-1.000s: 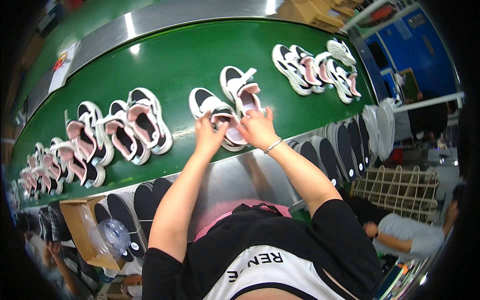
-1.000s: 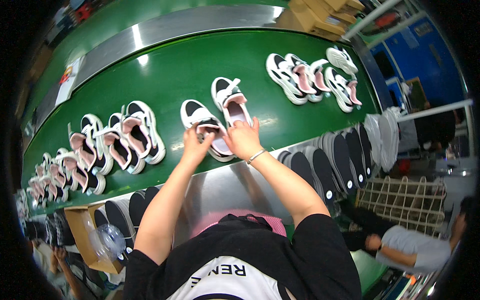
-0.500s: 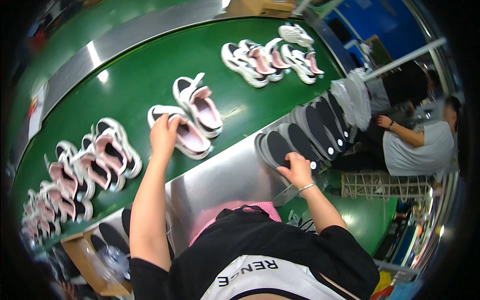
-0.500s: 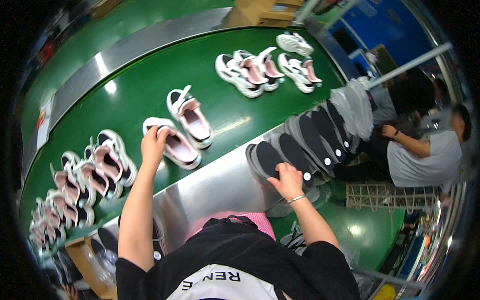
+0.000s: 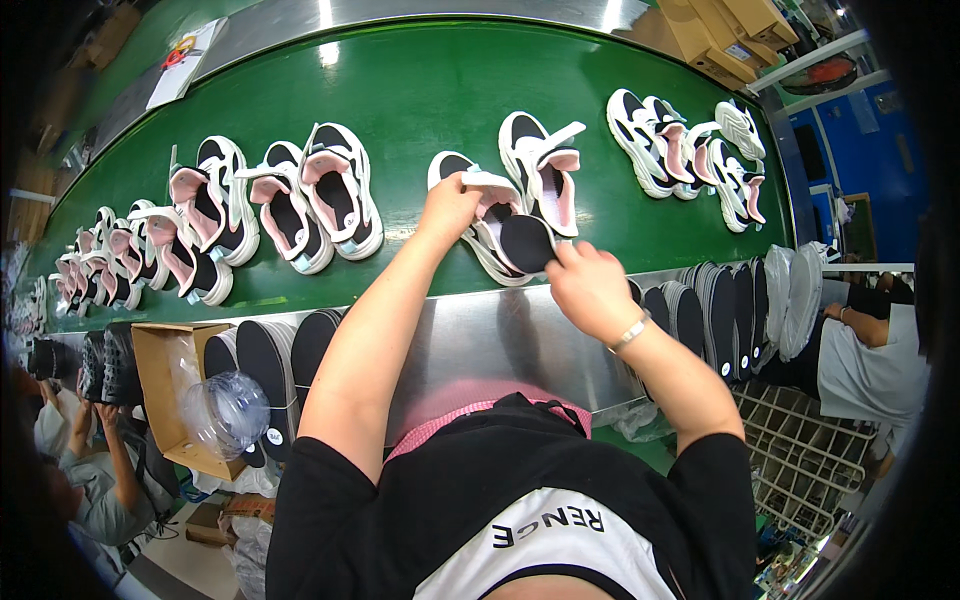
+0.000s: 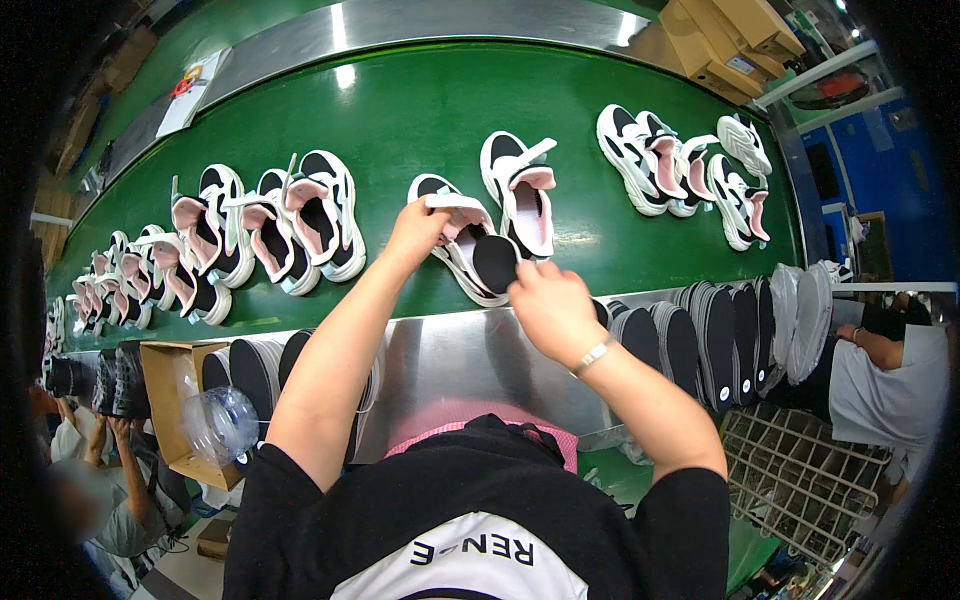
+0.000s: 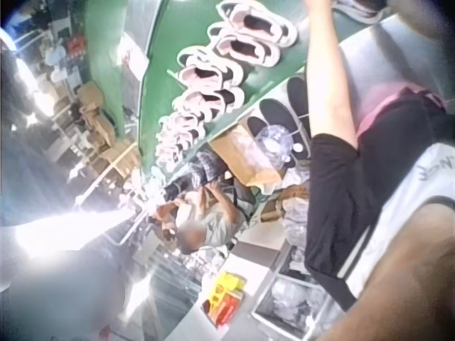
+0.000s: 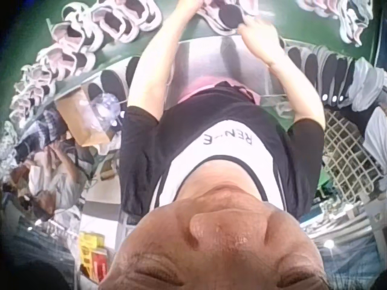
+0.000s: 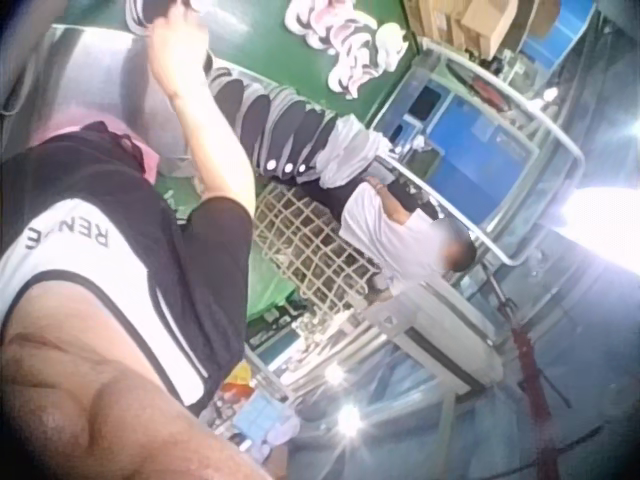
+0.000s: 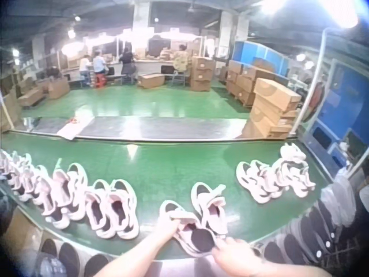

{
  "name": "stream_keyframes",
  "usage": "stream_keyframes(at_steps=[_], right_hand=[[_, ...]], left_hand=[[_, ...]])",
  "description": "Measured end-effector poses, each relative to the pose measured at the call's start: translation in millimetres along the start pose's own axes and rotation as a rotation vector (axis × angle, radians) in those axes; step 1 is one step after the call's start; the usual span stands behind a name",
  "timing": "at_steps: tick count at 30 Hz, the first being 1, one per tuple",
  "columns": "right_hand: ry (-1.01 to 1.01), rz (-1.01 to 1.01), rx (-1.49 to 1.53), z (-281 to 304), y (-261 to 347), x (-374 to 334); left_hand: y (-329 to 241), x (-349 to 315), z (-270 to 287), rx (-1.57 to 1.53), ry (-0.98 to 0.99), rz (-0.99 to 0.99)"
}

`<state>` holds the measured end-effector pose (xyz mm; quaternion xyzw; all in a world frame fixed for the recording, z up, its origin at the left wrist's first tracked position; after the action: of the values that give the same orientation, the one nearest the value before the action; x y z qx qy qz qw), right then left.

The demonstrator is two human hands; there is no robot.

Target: The person inserts black insoles into footwear on a green assembly line conveyor belt. They pick up a stack of insoles, retrieve individual insoles from a nearby shelf, and place them inside the shoes, using their hands to press and fit them into place.

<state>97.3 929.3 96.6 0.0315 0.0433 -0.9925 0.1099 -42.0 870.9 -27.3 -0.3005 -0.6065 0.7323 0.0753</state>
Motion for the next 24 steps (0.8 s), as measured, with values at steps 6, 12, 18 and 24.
stream_keyframes(at_steps=[6, 12, 18, 24], right_hand=[[0.081, -0.1, 0.065, -76, 3, 75], [-0.001, -0.134, 0.186, -60, 3, 54], [0.28, -0.217, 0.086, -48, -9, 34], [0.136, -0.021, 0.077, -59, 18, 70]], left_hand=[[-11, -5, 4, 0.251, -0.195, -0.137], [-20, -17, 10, 0.276, -0.269, -0.08], [3, -3, -7, 0.279, -0.177, -0.216], [-4, -16, -12, -0.05, -0.017, -0.3]])
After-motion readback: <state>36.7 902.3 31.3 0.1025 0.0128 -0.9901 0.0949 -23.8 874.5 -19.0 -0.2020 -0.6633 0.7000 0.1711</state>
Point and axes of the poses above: each hand's wrist, its own x-axis towards the middle knuckle, its own z-axis out of the back of the hand, y = z × x, the point moved 10 cm from there along x, towards the middle knuckle
